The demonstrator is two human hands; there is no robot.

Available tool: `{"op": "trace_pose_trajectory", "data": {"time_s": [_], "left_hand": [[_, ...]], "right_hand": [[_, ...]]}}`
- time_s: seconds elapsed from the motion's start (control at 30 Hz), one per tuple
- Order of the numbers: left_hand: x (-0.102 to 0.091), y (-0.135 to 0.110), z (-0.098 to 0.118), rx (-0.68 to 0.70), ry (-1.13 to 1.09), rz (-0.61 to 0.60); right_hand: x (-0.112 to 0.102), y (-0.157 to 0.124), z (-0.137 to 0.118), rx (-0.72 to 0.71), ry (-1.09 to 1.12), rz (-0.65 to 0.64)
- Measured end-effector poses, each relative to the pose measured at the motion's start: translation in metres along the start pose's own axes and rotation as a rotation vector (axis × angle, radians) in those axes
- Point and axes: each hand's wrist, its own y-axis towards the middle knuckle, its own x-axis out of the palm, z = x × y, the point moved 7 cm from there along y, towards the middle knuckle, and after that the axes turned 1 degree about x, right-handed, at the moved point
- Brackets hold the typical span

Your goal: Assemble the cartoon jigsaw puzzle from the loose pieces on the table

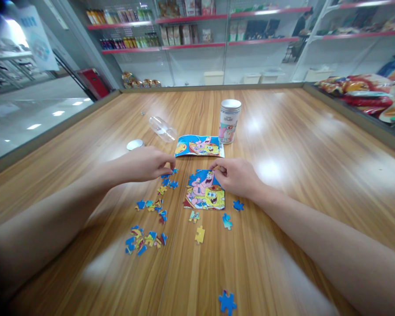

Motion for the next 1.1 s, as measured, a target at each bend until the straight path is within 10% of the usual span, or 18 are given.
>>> {"op": "trace_pose_trajectory", "data": {"time_s": [0.33, 0.57, 1.1], "left_hand": [[-0.022, -0.025, 0.012, 0.014, 0.069, -0.154], [0.002, -0.034, 0.013, 0.018, 0.074, -0.372], [0.003, -0.028, 0.028, 0.056, 0.012, -0.307]], "right_hand": [[0.0, 0.001, 0.001, 0.004, -0.007, 0.009], [0.0, 0.0, 0.002, 0.013, -0.005, 0.007], [0.001, 0.001, 0.001, 0.011, 0.017, -0.002]]}}
